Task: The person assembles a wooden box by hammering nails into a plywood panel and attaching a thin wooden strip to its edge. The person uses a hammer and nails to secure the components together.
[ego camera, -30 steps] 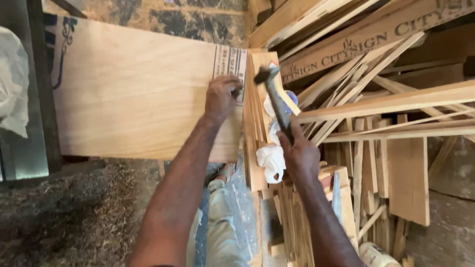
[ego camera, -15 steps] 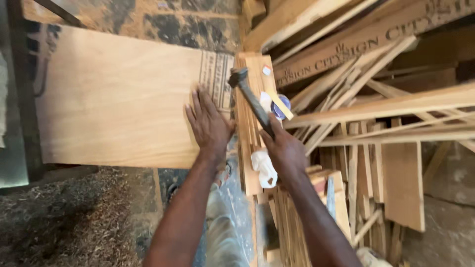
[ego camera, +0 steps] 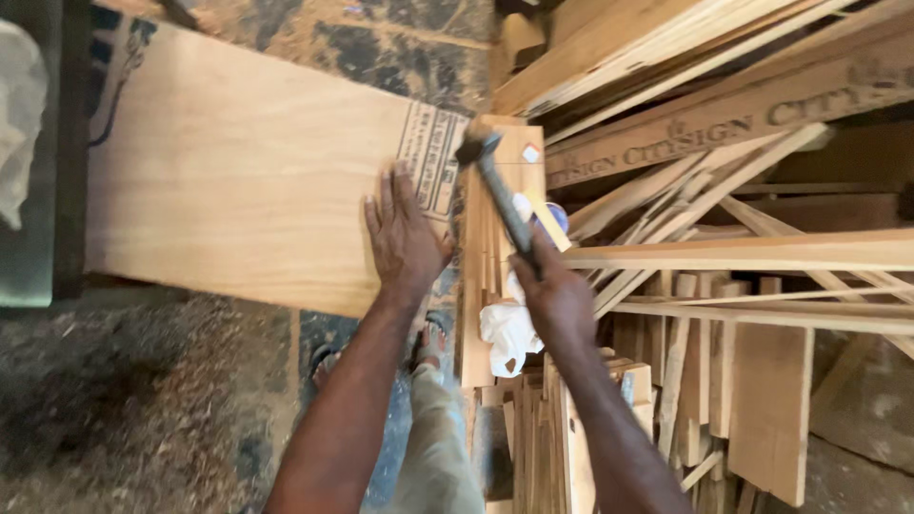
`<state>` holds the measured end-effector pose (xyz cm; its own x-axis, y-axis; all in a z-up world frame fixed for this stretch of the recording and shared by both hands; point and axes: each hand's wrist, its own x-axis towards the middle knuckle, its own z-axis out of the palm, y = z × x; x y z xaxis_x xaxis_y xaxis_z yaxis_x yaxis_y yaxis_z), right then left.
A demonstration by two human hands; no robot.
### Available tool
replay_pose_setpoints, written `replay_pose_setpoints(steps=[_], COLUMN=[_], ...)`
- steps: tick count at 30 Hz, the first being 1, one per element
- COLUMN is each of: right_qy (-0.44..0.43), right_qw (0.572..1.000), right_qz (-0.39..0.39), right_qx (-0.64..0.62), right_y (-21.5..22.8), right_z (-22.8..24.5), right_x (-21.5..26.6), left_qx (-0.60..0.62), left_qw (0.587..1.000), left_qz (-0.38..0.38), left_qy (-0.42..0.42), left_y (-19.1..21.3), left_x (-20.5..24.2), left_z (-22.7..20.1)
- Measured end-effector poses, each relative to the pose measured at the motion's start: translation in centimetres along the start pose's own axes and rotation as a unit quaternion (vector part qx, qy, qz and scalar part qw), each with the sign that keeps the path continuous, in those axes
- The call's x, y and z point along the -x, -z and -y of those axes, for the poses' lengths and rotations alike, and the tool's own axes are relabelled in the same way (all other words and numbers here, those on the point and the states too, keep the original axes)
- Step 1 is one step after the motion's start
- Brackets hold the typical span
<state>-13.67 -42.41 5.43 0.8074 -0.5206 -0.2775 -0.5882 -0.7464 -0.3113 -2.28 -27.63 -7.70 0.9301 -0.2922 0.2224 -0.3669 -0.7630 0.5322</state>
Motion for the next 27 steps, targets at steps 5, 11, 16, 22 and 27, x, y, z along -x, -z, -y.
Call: replay_pose_setpoints(steps=[5, 11, 16, 22, 27], right_qy=[0.228, 0.054, -0.037, 0.360, 0.062], right_qw=[0.923, 0.993, 0.991, 0.851, 0.988], right_qz=[-0.211, 0.105, 0.087, -0.197, 0.138], right_qx=[-0.226, 0.012, -0.098, -0.329, 0.016], right_y=[1.9, 1.1, 4.3, 2.1, -0.6], right_z=[-2.4, -1.4, -2.9, -4.1, -5.2], right_x=[1.3, -1.9, -2.3, -2.8, -5.2], left_qx=[-0.010, -0.020, -0.036, -0.045, -0.051], left_qw=[0.999, 0.994, 0.993, 0.994, 0.987], left_qz=[0.039, 0.093, 0.093, 0.080, 0.125], left_qy=[0.030, 0.059, 0.064, 0.055, 0.088], left_y=[-0.4, 0.5, 0.3, 0.1, -0.2], left_x=[1.1, 1.1, 0.4, 0.6, 0.6], left_z=[-0.3, -1.1, -1.0, -1.2, -1.0])
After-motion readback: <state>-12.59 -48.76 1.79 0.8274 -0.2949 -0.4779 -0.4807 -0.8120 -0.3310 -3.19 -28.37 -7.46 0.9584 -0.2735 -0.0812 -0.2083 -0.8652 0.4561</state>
